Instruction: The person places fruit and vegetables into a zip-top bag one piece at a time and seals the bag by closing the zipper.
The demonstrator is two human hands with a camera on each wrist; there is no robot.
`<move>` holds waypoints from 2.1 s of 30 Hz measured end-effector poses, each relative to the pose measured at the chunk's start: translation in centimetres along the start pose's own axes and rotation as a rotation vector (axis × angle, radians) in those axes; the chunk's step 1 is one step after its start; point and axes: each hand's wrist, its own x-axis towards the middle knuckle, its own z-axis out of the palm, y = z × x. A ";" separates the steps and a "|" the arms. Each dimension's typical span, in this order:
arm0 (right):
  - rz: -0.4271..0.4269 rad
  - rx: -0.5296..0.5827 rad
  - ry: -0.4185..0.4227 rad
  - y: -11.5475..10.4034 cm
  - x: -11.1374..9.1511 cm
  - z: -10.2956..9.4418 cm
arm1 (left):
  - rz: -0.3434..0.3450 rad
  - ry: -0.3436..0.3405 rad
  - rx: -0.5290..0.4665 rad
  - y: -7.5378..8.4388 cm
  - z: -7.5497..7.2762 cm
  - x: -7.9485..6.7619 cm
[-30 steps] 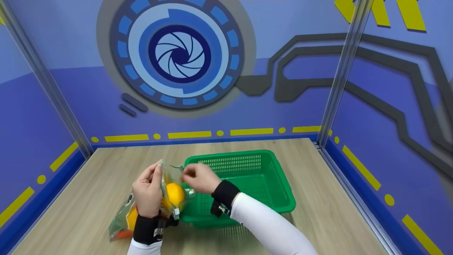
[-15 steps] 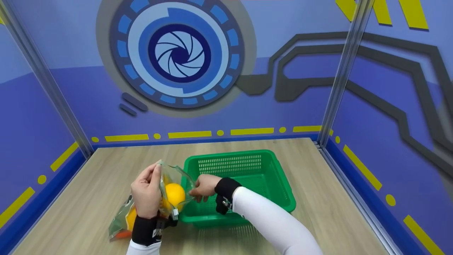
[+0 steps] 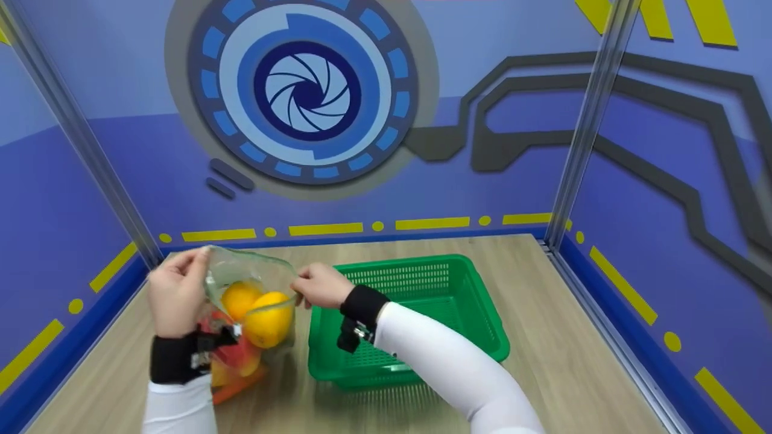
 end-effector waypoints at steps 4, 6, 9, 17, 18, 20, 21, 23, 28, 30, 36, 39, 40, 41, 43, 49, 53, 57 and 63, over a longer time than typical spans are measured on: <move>-0.056 0.100 0.060 -2.7 1.2 0.1 | -0.021 -0.017 0.052 0.4 -2.3 2.5; -0.067 0.140 0.098 -3.9 1.7 0.1 | -0.047 -0.037 0.075 0.6 -3.2 3.3; -0.066 0.197 0.158 -5.0 2.6 0.0 | -0.097 -0.063 0.105 0.7 -4.2 4.0; -0.073 0.257 0.210 -5.3 3.8 0.3 | -0.141 -0.159 0.087 0.3 -3.7 3.8; -0.080 0.256 0.202 -5.2 3.8 0.4 | -0.138 -0.172 0.079 0.2 -3.7 3.6; -0.099 0.253 0.190 -5.0 3.7 0.5 | -0.123 -0.184 0.063 0.2 -3.4 3.0; -0.105 0.253 0.184 -5.0 3.6 0.5 | -0.112 -0.189 0.054 0.1 -3.3 2.6; -0.117 0.251 0.178 -4.9 3.3 0.7 | -0.073 -0.187 0.017 0.0 -3.3 1.6; -0.111 0.283 0.195 -4.8 2.9 0.8 | -0.020 -0.186 -0.051 0.0 -3.3 -2.0; -0.104 0.299 0.200 -4.8 2.9 0.8 | -0.057 -0.191 -0.032 0.6 -3.5 -3.6; -0.095 0.325 0.199 -4.7 2.8 0.8 | -0.074 -0.239 0.207 2.6 -3.8 -7.7; -0.092 0.332 0.203 -4.7 2.8 0.7 | 0.028 -0.219 0.360 2.9 -3.3 -8.6; -0.090 0.333 0.205 -4.6 2.8 0.7 | 0.059 -0.199 0.404 3.0 -3.2 -8.7; -0.090 0.332 0.207 -4.6 2.8 0.7 | 0.073 -0.184 0.443 3.0 -3.0 -8.8; -0.087 0.329 0.205 -4.5 2.8 0.7 | 0.071 -0.156 0.495 3.1 -2.8 -8.8; -0.084 0.333 0.210 -4.3 2.6 0.6 | -0.015 -0.224 0.616 3.5 -3.2 -8.3; -0.076 0.331 0.203 -4.3 2.5 0.7 | 0.018 -0.269 0.652 3.8 -3.7 -8.1; -0.078 0.321 0.200 -4.4 2.4 0.7 | 0.073 -0.245 0.618 4.4 -4.3 -7.6; -0.243 0.232 0.269 -4.9 1.6 1.4 | 0.129 -0.204 0.557 5.9 -5.1 -6.6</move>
